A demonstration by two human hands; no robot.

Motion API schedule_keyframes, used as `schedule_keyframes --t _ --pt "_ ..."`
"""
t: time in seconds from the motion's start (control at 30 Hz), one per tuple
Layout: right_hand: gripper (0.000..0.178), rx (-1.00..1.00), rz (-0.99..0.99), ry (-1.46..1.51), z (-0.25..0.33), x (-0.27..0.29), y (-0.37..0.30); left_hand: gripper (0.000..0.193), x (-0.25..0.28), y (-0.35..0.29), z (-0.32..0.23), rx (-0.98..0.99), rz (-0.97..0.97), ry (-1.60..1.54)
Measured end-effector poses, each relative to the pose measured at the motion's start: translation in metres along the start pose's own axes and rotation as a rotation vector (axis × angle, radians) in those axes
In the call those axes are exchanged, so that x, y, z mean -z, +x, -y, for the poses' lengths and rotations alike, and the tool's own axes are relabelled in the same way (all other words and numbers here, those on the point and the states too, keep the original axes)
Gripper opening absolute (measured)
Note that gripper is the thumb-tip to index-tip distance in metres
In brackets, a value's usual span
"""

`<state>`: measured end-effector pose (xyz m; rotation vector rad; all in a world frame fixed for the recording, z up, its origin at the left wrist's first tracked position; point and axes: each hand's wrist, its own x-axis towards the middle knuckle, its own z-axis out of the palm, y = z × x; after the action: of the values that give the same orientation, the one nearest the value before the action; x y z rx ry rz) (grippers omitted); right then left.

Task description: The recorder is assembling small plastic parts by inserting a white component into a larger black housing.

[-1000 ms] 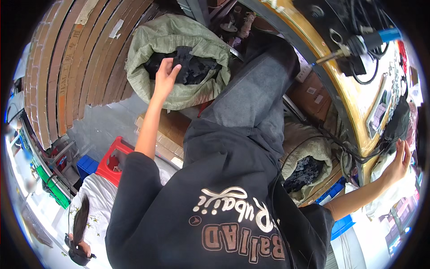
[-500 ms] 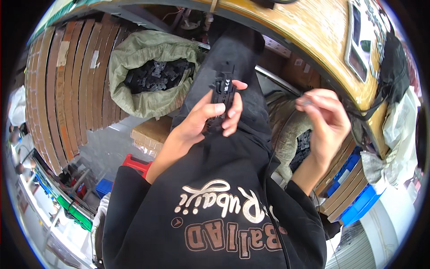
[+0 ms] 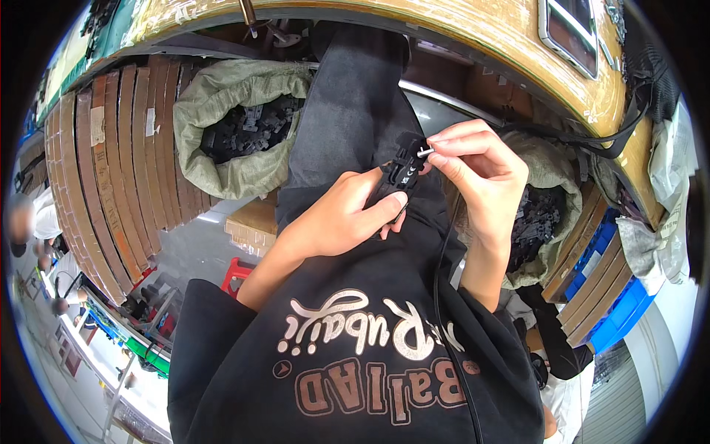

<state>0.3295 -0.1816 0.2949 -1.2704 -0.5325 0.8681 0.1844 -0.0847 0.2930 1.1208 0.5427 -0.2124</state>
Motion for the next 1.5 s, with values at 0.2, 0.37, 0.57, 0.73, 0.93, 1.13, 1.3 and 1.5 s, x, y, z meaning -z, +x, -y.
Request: schedule_keyframes --t 0.2,0.37,0.57,0.73,0.93,1.13,1.3,1.5 --pt "0.016 -0.003 0.120 -0.032 0.000 0.006 0.004 0.037 -0.002 -0.003 -0.011 -0.087 -0.010 0.292" --pt "0.014 -0.051 0.150 -0.077 0.003 0.006 0.005 0.036 0.000 -0.007 -0.018 -0.051 -0.012 0.367" --pt "0.012 -0.056 0.158 -0.168 0.007 0.004 0.001 0.034 0.002 -0.008 -0.024 -0.052 -0.005 0.525" --pt "0.012 -0.008 0.188 -0.217 0.005 0.005 0.002 0.033 0.004 -0.010 -0.026 -0.040 0.008 0.576" --pt "0.014 0.020 0.143 -0.096 0.000 0.004 0.000 0.033 0.004 -0.011 -0.032 -0.059 0.018 0.546" --pt "0.014 0.127 0.142 -0.058 -0.006 0.007 0.000 0.035 0.003 -0.009 -0.033 -0.070 0.042 0.499" --pt "0.013 0.155 0.139 -0.078 -0.006 0.008 0.000 0.036 0.003 -0.009 -0.037 -0.038 0.057 0.557" --pt "0.013 0.190 0.175 -0.095 -0.009 0.011 -0.001 0.037 0.003 -0.010 -0.035 -0.048 0.077 0.569"
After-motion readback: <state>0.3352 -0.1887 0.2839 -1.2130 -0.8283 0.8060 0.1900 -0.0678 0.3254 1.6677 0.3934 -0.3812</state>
